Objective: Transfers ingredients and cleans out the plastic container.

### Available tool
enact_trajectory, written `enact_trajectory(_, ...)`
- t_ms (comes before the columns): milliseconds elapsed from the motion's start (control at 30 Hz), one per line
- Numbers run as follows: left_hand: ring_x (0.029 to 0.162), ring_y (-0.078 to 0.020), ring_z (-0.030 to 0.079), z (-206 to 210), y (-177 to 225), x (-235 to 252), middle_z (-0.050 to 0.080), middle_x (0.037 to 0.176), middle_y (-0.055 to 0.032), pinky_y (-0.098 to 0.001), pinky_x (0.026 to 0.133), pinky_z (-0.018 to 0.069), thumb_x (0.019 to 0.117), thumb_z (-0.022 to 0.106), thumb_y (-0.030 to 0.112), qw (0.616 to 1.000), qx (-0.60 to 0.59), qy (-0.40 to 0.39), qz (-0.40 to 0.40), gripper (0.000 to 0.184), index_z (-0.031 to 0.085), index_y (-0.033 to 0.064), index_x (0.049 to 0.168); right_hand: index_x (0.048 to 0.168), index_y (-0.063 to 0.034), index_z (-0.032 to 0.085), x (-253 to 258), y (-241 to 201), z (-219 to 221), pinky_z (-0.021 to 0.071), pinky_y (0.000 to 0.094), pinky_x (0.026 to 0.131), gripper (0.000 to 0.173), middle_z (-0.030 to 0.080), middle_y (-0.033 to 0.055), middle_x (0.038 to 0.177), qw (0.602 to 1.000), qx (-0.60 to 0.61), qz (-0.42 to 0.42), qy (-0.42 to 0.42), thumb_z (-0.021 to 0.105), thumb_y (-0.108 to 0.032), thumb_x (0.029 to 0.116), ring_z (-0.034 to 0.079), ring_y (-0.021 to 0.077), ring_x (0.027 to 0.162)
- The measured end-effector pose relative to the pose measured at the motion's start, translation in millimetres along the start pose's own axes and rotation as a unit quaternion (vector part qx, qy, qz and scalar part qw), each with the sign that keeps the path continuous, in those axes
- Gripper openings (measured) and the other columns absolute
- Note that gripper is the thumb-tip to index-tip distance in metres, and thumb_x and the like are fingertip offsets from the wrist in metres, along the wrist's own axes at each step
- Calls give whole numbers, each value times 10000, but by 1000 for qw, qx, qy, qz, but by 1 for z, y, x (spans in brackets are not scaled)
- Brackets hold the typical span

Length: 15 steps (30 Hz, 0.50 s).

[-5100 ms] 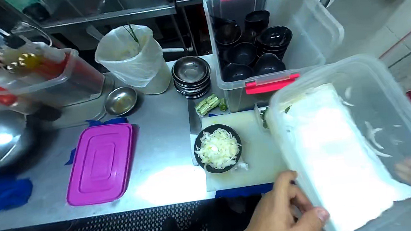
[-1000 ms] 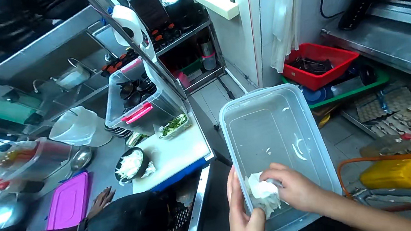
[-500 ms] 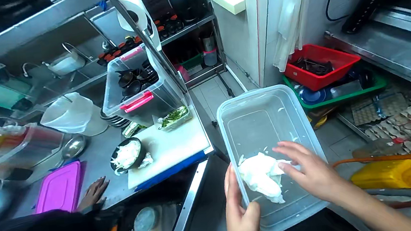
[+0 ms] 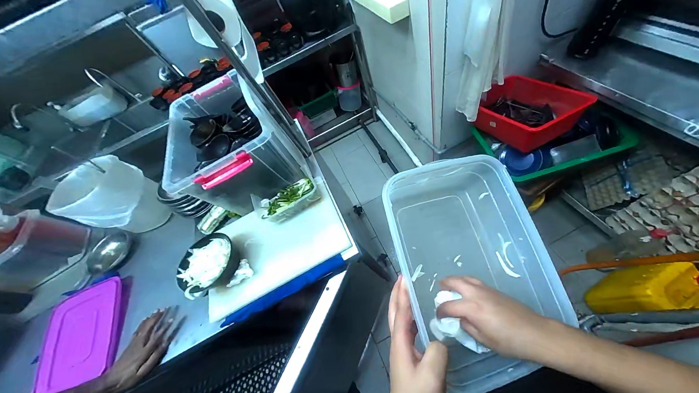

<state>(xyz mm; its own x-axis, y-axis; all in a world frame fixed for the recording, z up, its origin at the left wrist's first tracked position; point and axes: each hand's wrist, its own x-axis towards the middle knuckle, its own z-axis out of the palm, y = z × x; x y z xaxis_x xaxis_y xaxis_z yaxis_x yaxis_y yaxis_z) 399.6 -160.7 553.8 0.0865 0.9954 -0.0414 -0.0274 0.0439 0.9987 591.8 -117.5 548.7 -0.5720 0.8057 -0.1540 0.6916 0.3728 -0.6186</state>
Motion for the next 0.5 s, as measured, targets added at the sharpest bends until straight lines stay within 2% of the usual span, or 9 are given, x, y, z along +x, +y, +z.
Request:
enact_trajectory(67,1365,-259,517,-3,-1,-1,234,1659,-173,-405,997,573,729,628,15,1000,-15,6,-4,907,340,77,1587,1105,-166,761,-5,5,-11,479,482,1082,282,590,122,1389,999,35,13,16,582,-24,940,555,315,1286)
enact_trajectory(167,1356,-265,523,-5,-2,-3,226,1660,-173,-406,986,578,726,628,14,1000,-22,16,-3,895,366,91,1578,1056,-198,787,-5,14,-30,552,475,1002,294,612,77,1377,985,66,80,134,604,-7,927,615,249,1226)
enact_trajectory(233,1369,-268,512,-5,-2,-5,226,1661,-175,-402,994,576,733,628,21,1000,-23,16,3,883,374,91,1576,1080,-181,783,4,20,-41,573,528,937,291,609,93,1362,963,57,134,226,623,8,927,632,283,1179)
enact_trajectory(267,1377,-267,503,-5,-3,-5,228,1660,-176,-398,1002,570,738,628,29,1000,-19,13,8,876,376,89,1574,1134,-167,764,12,22,-46,567,551,933,294,591,115,1366,953,49,159,253,613,-8,938,622,310,1181)
enact_trajectory(333,1425,-274,445,-4,-3,-6,228,1660,-178,-400,1047,537,741,629,46,1000,-1,4,29,852,400,82,1561,1290,-154,699,27,17,-49,546,576,954,352,535,161,1405,946,48,198,252,603,-69,962,586,359,1216)
enact_trajectory(400,1500,-296,330,-4,-1,-6,210,1667,-183,-434,1127,472,736,628,69,998,29,-10,60,822,443,80,1537,1401,-171,621,37,0,-44,512,604,998,457,483,189,1466,956,60,199,207,662,-149,946,531,409,1281)
enact_trajectory(467,1523,-301,282,-6,1,-3,214,1668,-174,-451,1171,429,728,624,58,996,48,-18,77,804,475,85,1517,1492,-218,541,40,-20,-29,502,566,1041,563,462,180,1496,976,48,152,145,676,-231,945,490,399,1338)
enact_trajectory(500,1525,-296,283,-6,1,-2,229,1666,-170,-450,1180,419,727,622,55,995,53,-16,79,794,488,85,1510,1504,-220,530,37,-28,-17,513,550,1027,561,477,196,1483,986,30,108,122,658,-246,958,499,404,1327)
